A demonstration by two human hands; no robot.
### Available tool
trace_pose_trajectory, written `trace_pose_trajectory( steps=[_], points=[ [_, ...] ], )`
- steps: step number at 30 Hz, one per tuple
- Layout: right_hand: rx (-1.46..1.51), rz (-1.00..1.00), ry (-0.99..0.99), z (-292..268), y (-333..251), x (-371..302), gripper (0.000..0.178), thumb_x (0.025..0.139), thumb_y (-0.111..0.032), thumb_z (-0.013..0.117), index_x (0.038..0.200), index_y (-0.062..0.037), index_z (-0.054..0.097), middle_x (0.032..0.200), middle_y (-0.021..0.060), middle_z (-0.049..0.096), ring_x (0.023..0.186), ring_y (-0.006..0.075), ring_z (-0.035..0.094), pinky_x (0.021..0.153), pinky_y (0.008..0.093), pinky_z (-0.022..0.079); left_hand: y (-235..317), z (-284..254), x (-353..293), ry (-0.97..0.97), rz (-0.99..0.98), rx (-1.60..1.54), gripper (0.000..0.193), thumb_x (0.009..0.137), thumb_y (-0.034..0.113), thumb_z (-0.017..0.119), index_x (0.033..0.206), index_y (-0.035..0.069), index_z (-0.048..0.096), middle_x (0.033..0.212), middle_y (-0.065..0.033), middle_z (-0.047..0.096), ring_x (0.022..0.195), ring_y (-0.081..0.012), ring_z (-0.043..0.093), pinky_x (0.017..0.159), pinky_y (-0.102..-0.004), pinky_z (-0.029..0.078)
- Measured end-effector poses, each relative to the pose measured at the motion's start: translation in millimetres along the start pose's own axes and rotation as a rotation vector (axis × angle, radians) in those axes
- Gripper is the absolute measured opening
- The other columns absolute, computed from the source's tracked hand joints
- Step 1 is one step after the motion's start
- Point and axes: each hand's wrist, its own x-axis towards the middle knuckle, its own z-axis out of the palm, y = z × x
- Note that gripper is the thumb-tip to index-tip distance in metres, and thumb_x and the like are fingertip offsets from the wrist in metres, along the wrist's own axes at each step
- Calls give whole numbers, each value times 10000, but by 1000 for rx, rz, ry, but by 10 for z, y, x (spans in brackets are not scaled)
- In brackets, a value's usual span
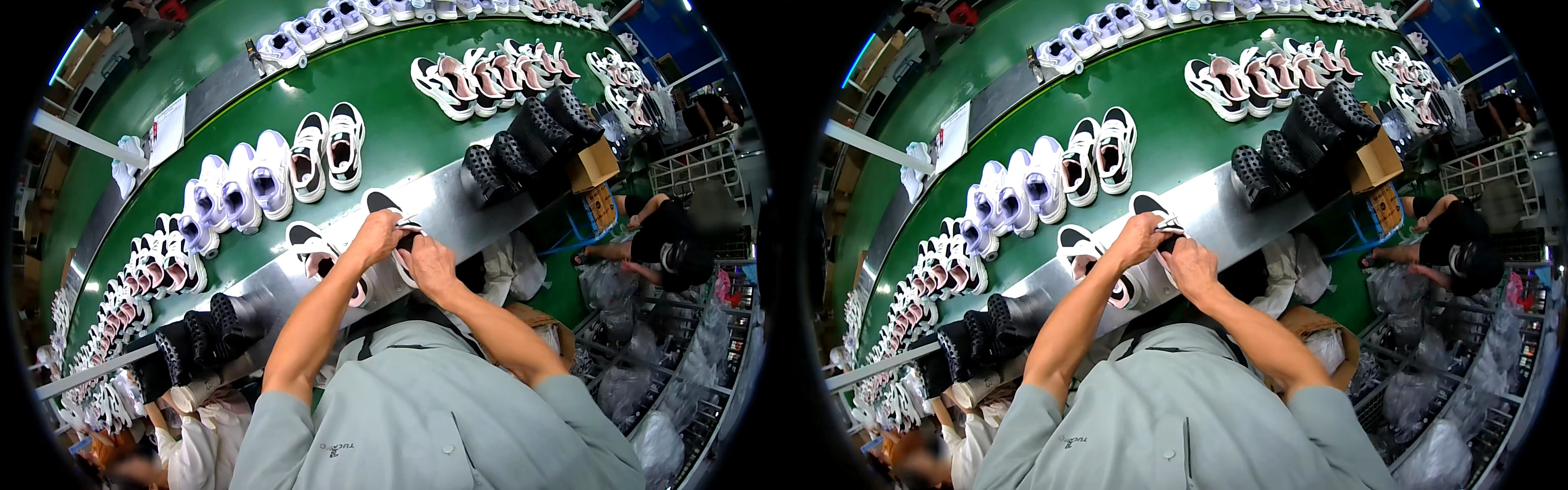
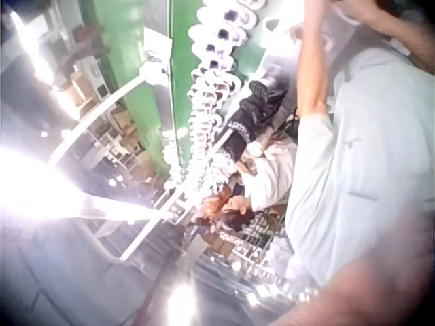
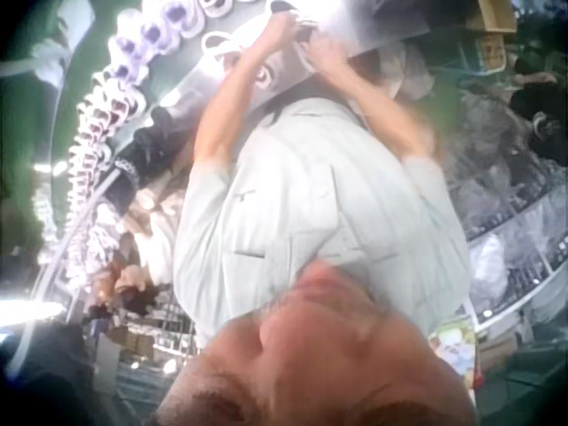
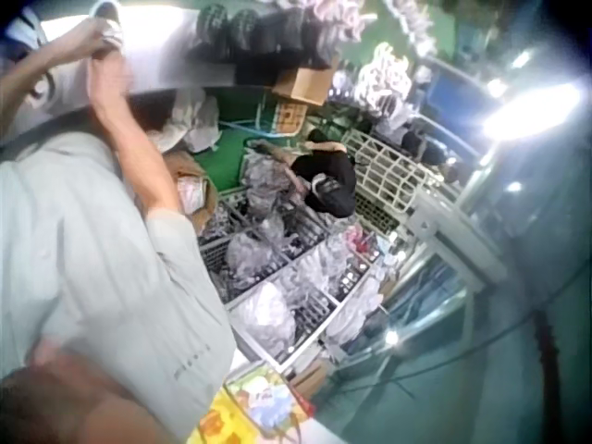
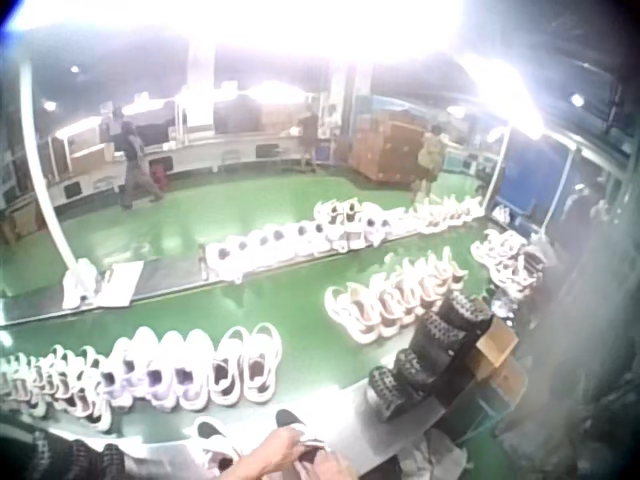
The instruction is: The person picks up and handles sneakers at a workstation, pulling on the straps and feeling the interior before placing them back on a conveyor belt.
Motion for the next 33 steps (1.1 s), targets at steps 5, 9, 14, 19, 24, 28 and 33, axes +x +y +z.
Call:
trace_pose_trajectory(
  steps=[5,9,14,19,24,28,33],
  points=[
    [242,-29,-17,-298,101,-162,577,850,-196,748,1323,38,515,1022,214,661,953,413,630,855,481,508,248,-87,-336,194,-192,3,982,695,188,857,1534,86,358,1146,-282,614,992,-469,623,886,-475,529],
    [329,-21,45,-32,325,7,542,852,-197,738,1269,63,509,1132,266,638,1051,453,621,882,520,506,242,246,-478,231,-248,-175,1045,678,124,816,1558,45,256,1004,-328,667,975,-483,662,891,-507,528],
    [170,179,-178,30,104,200,382,870,-246,706,1064,40,542,1020,267,672,920,472,667,815,542,528,204,472,-322,427,-443,99,669,804,120,682,1401,1,405,782,-253,695,766,-461,692,718,-550,528],
    [51,220,-212,120,140,306,400,863,-294,653,1082,33,575,1003,270,687,910,454,687,817,534,544,292,431,-480,383,-433,121,547,864,197,709,1329,19,482,819,-253,685,788,-455,678,692,-552,520],
    [8,175,-253,172,383,306,394,886,-270,624,1128,39,591,979,265,687,890,462,687,812,534,548,720,92,-1467,339,-612,388,612,860,446,726,1331,88,566,927,-223,654,830,-442,660,701,-505,537],
    [43,42,-250,169,187,307,361,912,-245,599,1139,36,588,978,269,675,894,464,682,819,537,546,138,290,-1615,461,-450,255,457,831,446,753,954,7,733,1079,-306,594,963,-442,617,840,-504,519],
    [187,-14,-193,165,293,291,440,889,-312,669,1150,39,619,1013,247,685,955,441,674,846,511,531,181,303,-1313,535,-206,67,329,825,279,775,966,-10,705,1139,-293,596,1033,-465,600,931,-490,506]
  ],
)
